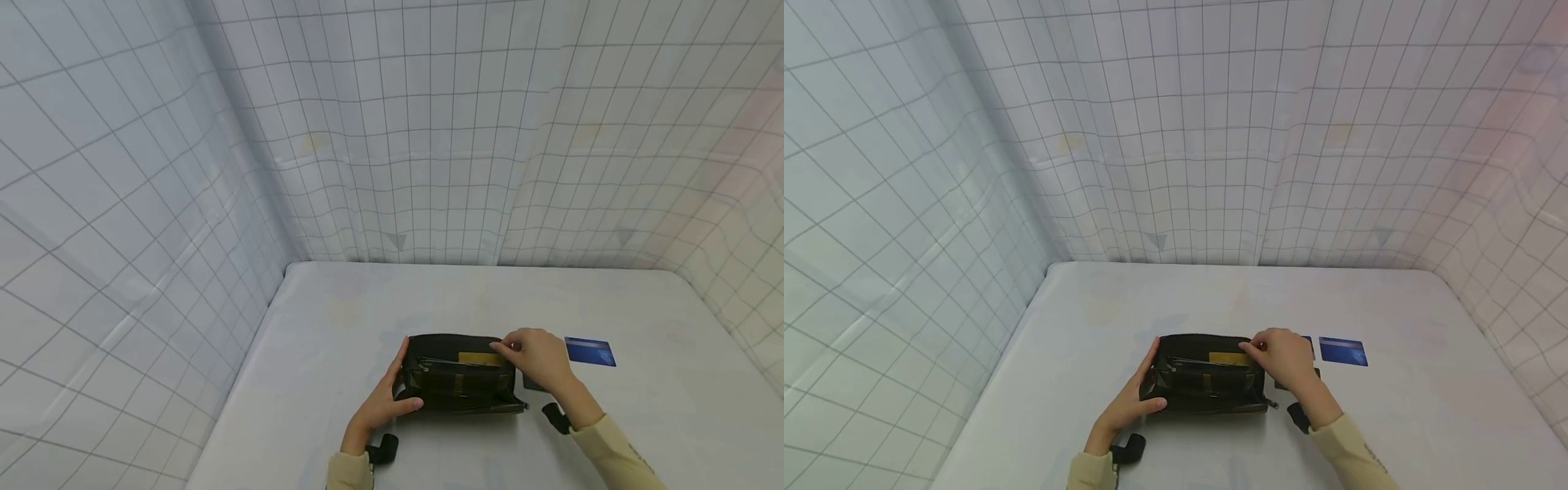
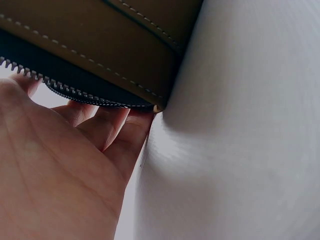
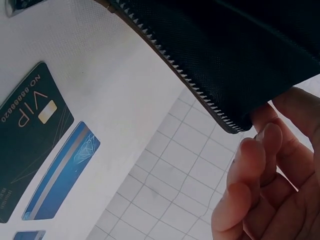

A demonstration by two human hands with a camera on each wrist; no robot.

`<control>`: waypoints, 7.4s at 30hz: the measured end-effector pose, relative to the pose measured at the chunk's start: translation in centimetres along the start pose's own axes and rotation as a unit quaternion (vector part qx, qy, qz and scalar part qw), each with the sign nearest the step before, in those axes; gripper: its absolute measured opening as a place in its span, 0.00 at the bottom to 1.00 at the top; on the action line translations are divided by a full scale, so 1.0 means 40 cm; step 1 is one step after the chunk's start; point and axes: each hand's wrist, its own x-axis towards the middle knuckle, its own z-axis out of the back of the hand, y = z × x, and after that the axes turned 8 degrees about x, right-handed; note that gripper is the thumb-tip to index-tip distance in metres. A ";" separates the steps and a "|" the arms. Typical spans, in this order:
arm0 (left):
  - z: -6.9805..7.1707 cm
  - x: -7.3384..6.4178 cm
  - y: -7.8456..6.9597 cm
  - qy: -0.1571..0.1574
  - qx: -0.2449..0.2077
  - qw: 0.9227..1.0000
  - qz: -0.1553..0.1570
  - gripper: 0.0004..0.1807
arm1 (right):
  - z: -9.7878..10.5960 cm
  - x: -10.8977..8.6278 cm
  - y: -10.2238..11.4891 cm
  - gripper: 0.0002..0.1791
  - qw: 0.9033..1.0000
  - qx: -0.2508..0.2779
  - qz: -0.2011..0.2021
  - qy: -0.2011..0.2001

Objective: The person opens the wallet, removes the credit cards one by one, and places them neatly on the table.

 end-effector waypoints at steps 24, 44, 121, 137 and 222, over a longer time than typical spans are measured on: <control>-0.010 0.003 0.046 -0.008 -0.002 1.000 -0.010 0.53 | -0.007 0.003 -0.001 0.09 0.999 0.016 -0.011 0.026; -0.009 0.004 0.047 -0.009 -0.001 1.000 -0.004 0.52 | -0.015 0.000 -0.006 0.09 1.000 0.011 0.000 0.026; 0.006 -0.007 -0.042 0.010 0.003 1.000 -0.002 0.52 | -0.027 -0.017 -0.045 0.15 0.998 0.057 0.020 0.010; -0.001 -0.004 -0.009 0.006 -0.008 1.000 0.011 0.53 | -0.025 -0.019 -0.043 0.17 0.997 0.070 0.008 0.014; -0.002 0.000 0.016 0.001 -0.006 1.000 0.015 0.53 | 0.006 -0.047 -0.094 0.17 0.981 0.145 -0.044 -0.121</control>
